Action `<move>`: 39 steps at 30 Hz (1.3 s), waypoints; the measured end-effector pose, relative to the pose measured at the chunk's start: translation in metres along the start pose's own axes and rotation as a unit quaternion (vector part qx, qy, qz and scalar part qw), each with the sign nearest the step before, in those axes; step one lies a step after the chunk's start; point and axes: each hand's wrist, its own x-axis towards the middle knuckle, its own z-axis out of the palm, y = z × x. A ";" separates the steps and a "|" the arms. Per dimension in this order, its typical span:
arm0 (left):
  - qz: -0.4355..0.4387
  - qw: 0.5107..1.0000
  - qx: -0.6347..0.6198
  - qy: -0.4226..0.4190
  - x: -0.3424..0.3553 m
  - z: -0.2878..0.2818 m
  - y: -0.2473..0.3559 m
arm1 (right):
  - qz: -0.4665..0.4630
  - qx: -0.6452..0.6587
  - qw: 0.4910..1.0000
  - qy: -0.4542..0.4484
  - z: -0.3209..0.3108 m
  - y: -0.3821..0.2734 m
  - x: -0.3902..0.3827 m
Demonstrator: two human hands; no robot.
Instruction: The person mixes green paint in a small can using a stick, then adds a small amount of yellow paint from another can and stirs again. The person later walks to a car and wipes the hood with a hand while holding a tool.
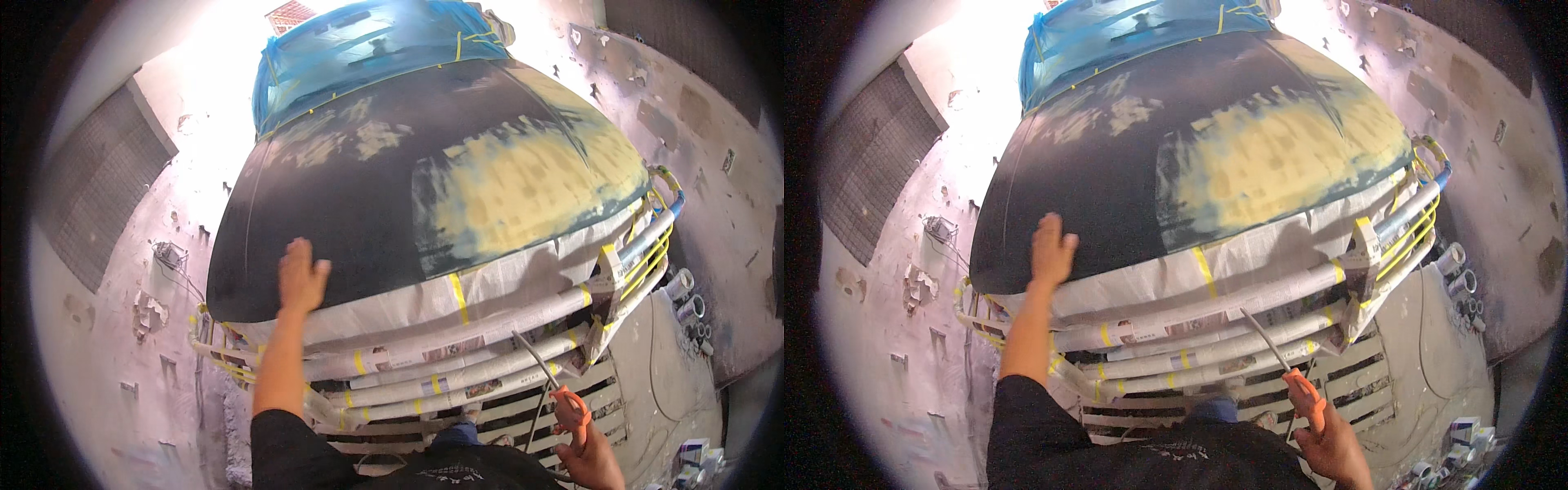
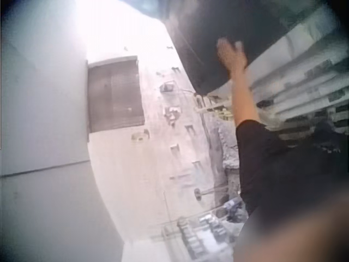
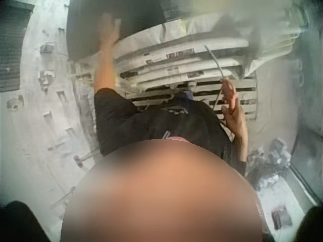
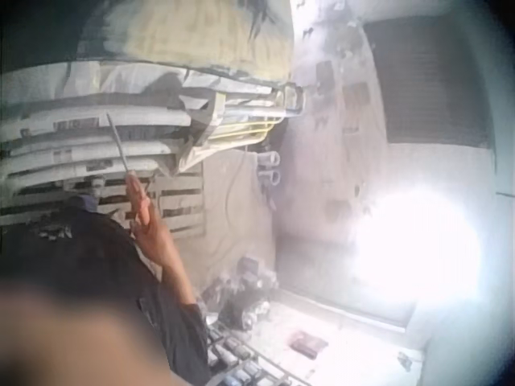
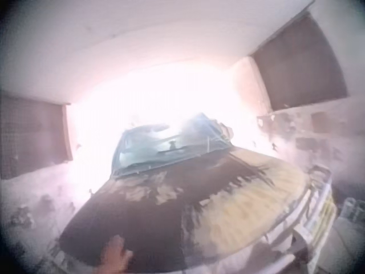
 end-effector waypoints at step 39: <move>-0.226 0.968 -0.029 -0.107 0.420 0.109 -0.050 | 0.175 0.038 0.984 0.015 -0.029 -0.124 0.174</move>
